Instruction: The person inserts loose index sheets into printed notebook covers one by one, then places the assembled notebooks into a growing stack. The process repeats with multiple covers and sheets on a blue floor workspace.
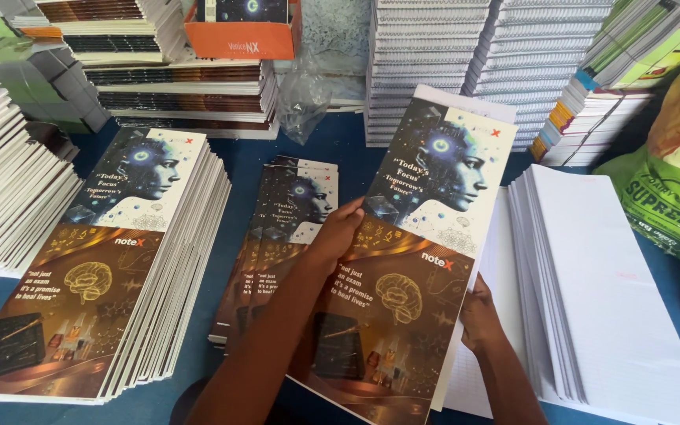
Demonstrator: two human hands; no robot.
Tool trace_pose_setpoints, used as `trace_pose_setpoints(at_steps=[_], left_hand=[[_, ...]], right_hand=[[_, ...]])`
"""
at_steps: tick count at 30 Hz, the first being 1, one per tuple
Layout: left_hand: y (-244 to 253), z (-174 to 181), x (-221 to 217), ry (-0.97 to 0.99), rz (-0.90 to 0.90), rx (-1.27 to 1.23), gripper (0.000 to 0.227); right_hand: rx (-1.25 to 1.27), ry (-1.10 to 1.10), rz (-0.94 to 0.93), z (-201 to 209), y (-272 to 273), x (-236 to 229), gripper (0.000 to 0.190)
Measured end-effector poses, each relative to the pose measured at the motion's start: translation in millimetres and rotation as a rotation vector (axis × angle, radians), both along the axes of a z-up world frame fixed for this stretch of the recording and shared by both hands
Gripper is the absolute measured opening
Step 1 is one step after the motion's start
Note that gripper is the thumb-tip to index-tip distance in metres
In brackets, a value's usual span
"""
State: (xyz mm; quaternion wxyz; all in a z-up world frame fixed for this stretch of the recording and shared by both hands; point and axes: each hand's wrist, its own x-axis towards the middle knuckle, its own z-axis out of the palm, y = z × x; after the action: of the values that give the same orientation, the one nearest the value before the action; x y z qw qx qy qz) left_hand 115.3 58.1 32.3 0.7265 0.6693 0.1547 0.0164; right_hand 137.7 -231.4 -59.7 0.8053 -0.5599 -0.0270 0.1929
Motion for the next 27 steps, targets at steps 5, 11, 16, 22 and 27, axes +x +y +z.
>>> trace_pose_setpoints(at_steps=[5, 11, 16, 22, 27], left_hand=[[-8.9, 20.3, -6.0, -0.045, -0.008, -0.102, 0.046], [-14.4, 35.7, -11.3, -0.055, 0.004, -0.09, 0.047], [-14.8, 31.5, -8.6, -0.047, 0.0, -0.109, 0.048], [-14.8, 20.1, -2.4, -0.113, -0.005, -0.083, 0.048], [-18.2, 14.9, 0.6, -0.09, 0.004, -0.076, 0.049]], right_hand=[[0.01, -0.031, 0.0, 5.7, -5.3, -3.1, 0.037], [-0.018, -0.026, -0.017, 9.3, -10.9, -10.1, 0.037], [0.02, -0.063, -0.016, 9.1, -15.3, -14.5, 0.038], [0.048, -0.047, -0.008, 6.3, -20.2, -18.8, 0.039], [-0.088, 0.003, -0.086, -20.3, -31.5, -8.1, 0.038]])
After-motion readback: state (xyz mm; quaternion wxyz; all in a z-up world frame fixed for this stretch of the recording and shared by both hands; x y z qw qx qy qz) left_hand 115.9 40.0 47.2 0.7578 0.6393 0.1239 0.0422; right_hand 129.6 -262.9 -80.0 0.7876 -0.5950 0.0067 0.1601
